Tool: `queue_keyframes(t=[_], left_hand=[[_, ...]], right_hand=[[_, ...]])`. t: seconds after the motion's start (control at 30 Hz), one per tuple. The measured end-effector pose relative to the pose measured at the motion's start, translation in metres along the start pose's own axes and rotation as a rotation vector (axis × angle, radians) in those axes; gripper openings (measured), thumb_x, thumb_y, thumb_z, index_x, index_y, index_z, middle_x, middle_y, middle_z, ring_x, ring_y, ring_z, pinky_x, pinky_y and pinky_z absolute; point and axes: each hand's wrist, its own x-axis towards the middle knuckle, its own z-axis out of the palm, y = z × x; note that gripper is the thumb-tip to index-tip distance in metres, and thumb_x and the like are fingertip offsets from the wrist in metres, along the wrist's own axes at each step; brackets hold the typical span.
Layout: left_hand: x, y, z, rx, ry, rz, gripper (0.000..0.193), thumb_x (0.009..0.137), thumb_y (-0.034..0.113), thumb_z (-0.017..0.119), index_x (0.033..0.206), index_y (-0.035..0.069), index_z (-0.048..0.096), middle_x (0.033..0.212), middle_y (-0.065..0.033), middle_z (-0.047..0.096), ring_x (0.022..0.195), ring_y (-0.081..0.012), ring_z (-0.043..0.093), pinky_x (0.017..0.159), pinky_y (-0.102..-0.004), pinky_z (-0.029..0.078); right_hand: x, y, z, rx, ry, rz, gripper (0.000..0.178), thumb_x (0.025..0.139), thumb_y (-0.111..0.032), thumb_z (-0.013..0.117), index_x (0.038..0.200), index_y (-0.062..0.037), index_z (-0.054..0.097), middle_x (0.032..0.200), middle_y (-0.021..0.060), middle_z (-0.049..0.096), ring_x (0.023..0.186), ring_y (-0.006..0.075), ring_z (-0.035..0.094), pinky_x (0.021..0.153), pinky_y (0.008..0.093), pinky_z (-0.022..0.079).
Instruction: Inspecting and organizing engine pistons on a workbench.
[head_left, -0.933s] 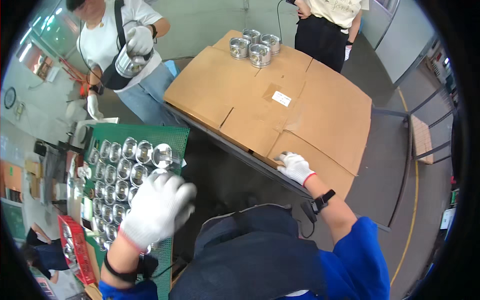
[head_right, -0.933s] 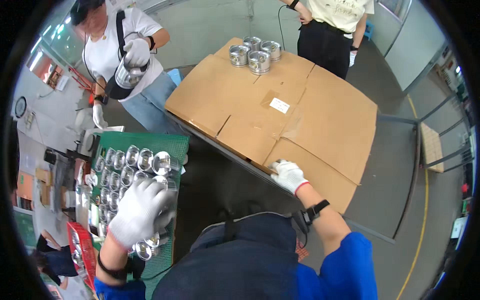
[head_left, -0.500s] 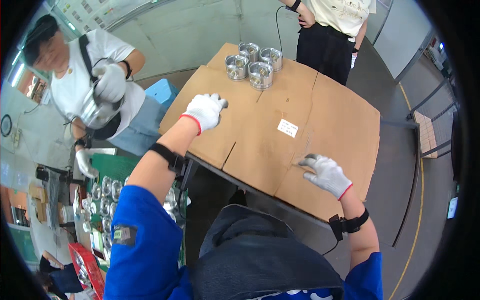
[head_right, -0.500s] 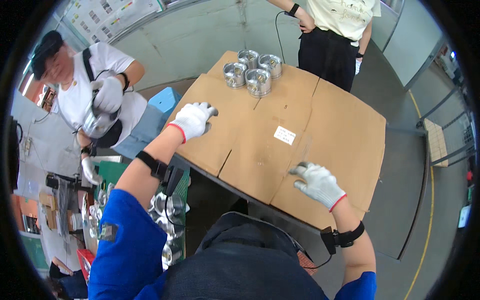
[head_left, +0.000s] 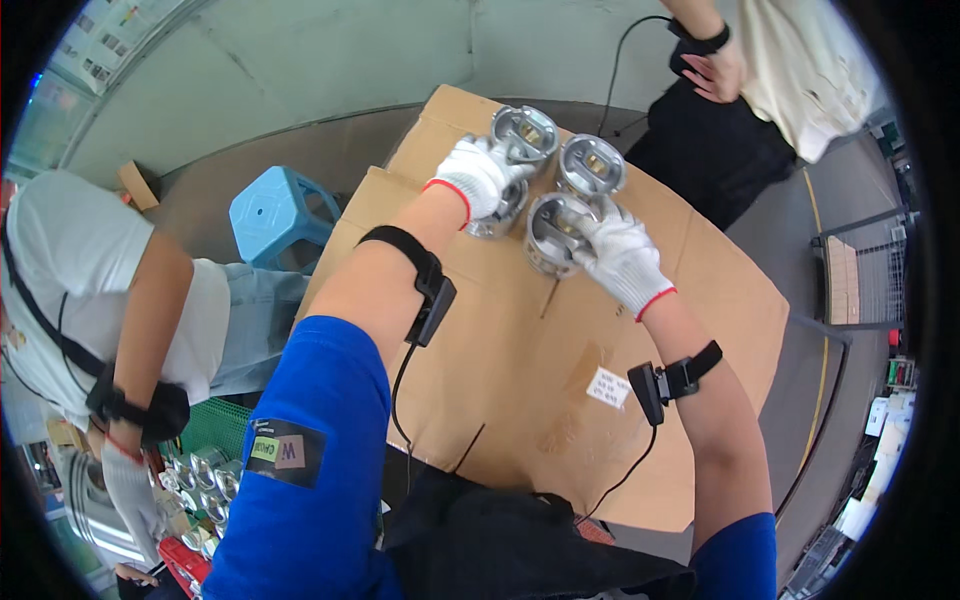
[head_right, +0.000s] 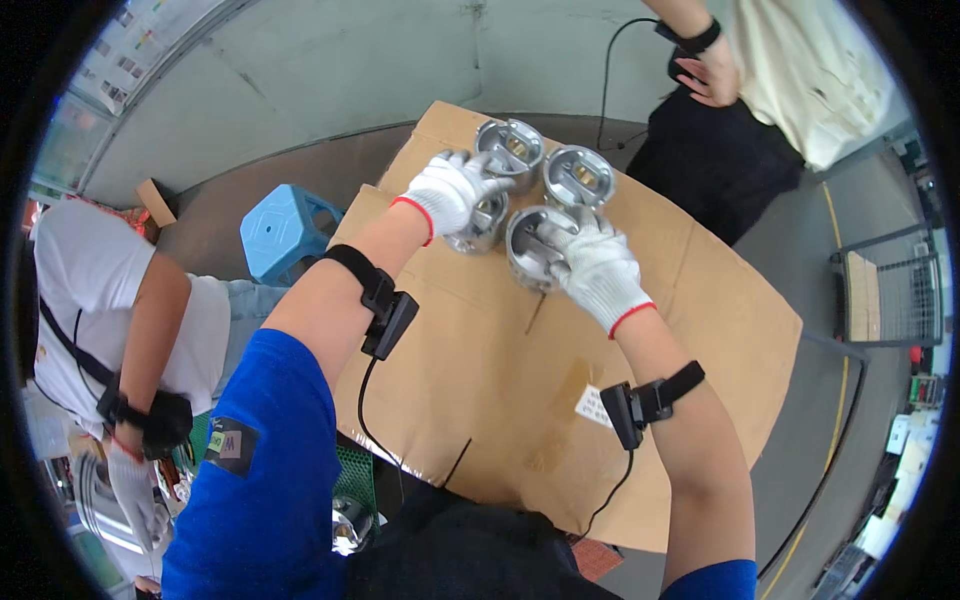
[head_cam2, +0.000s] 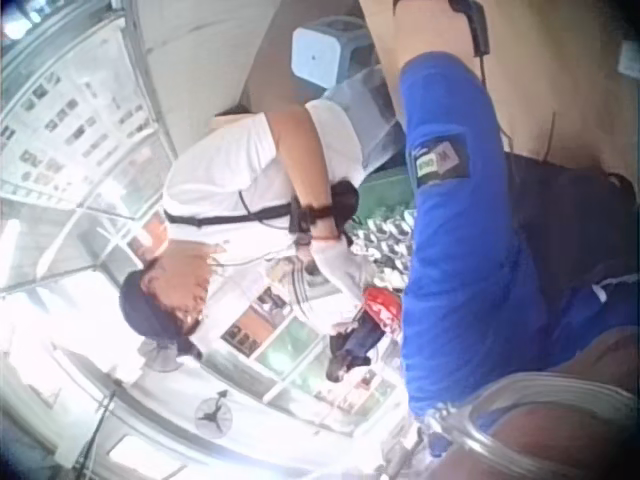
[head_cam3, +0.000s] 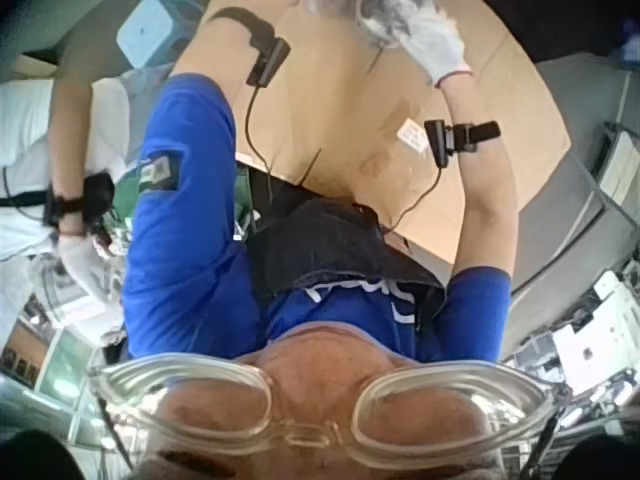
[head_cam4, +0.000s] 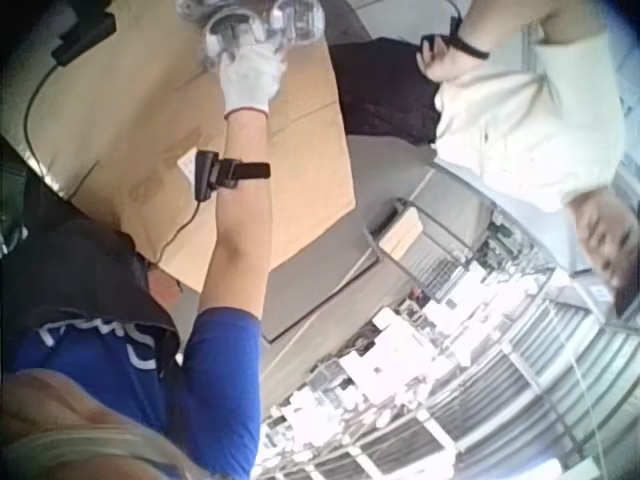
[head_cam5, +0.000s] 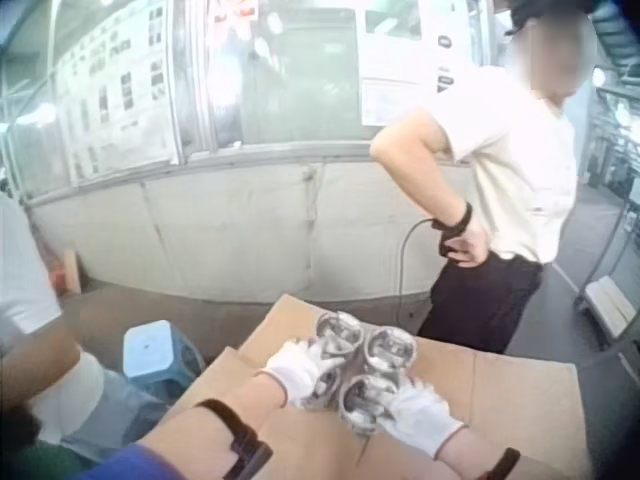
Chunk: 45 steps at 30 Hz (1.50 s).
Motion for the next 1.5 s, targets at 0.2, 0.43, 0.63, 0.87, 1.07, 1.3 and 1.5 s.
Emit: queue_keyframes(t=[0.2, 0.43, 0.63, 0.87, 1.07, 1.3, 1.5], left_hand=[[0.091, -0.03, 0.072, -0.062, 0.175, 0.014, 0.054, 0.08, 0.023, 0.064, 0.132, 0.023, 0.051, 0.143, -0.0113, 0.041, 0.134, -0.0343, 0.032, 0.113, -0.0431, 0.026], [0.093, -0.022, 0.04, 0.001, 0.081, 0.186, 0.028, 0.082, 0.018, 0.058, 0.107, 0.009, 0.065, 0.113, -0.0155, 0.061, 0.101, -0.0341, 0.06, 0.084, -0.0407, 0.052], [0.057, -0.013, 0.042, 0.015, -0.005, 0.071, 0.018, 0.079, 0.014, 0.059, 0.092, 0.008, 0.07, 0.099, -0.0153, 0.064, 0.089, -0.0306, 0.064, 0.075, -0.042, 0.052], [-0.151, 0.071, 0.01, -0.015, 0.103, 0.304, 0.015, 0.074, 0.018, 0.063, 0.085, 0.008, 0.068, 0.097, -0.0184, 0.059, 0.086, -0.032, 0.059, 0.08, -0.0419, 0.046], [-0.358, 0.191, 0.021, -0.236, -0.274, -0.046, 0.022, 0.08, 0.022, 0.059, 0.097, 0.013, 0.07, 0.105, -0.0151, 0.059, 0.097, -0.0309, 0.06, 0.089, -0.0441, 0.046], [-0.57, 0.335, 0.094, -0.48, -0.219, -0.732, 0.029, 0.073, 0.023, 0.065, 0.098, 0.009, 0.068, 0.107, -0.0173, 0.059, 0.096, -0.0323, 0.06, 0.089, -0.0429, 0.049], [-0.737, 0.498, 0.116, -0.635, -0.163, -1.117, 0.028, 0.074, 0.023, 0.064, 0.099, 0.011, 0.068, 0.106, -0.0181, 0.056, 0.097, -0.0318, 0.057, 0.08, -0.0425, 0.047]], right_hand=[[0.106, 0.008, 0.011, -0.096, -0.385, 0.035, 0.055, 0.07, -0.034, 0.068, 0.12, -0.0142, 0.059, 0.126, 0.0231, 0.051, 0.114, 0.0333, 0.054, 0.094, 0.0424, 0.047], [0.094, 0.021, 0.029, -0.049, -0.216, -0.006, 0.03, 0.073, -0.025, 0.065, 0.101, -0.0147, 0.065, 0.102, 0.0194, 0.059, 0.094, 0.0328, 0.061, 0.081, 0.0422, 0.052], [0.011, 0.001, 0.002, 0.176, -0.205, 0.105, 0.043, 0.066, -0.019, 0.072, 0.109, -0.0235, 0.067, 0.113, 0.0224, 0.05, 0.102, 0.0378, 0.056, 0.089, 0.0429, 0.051], [-0.175, -0.012, -0.009, -0.007, -0.48, -0.121, 0.038, 0.072, -0.031, 0.069, 0.11, -0.0312, 0.067, 0.116, 0.0187, 0.051, 0.108, 0.036, 0.052, 0.091, 0.0433, 0.049], [-0.305, -0.02, 0.005, 0.038, -0.564, -0.285, 0.034, 0.072, -0.032, 0.068, 0.105, -0.0266, 0.07, 0.11, 0.0178, 0.055, 0.107, 0.0362, 0.052, 0.092, 0.043, 0.046], [-0.368, -0.086, 0.058, -0.069, -0.455, -0.551, 0.036, 0.061, -0.022, 0.074, 0.097, -0.0228, 0.073, 0.105, 0.0208, 0.054, 0.103, 0.0375, 0.052, 0.09, 0.0432, 0.046], [-0.411, -0.212, 0.03, -0.27, -0.433, -1.076, 0.04, 0.059, -0.022, 0.076, 0.099, -0.0235, 0.073, 0.106, 0.02, 0.053, 0.104, 0.0366, 0.052, 0.089, 0.0427, 0.046]])
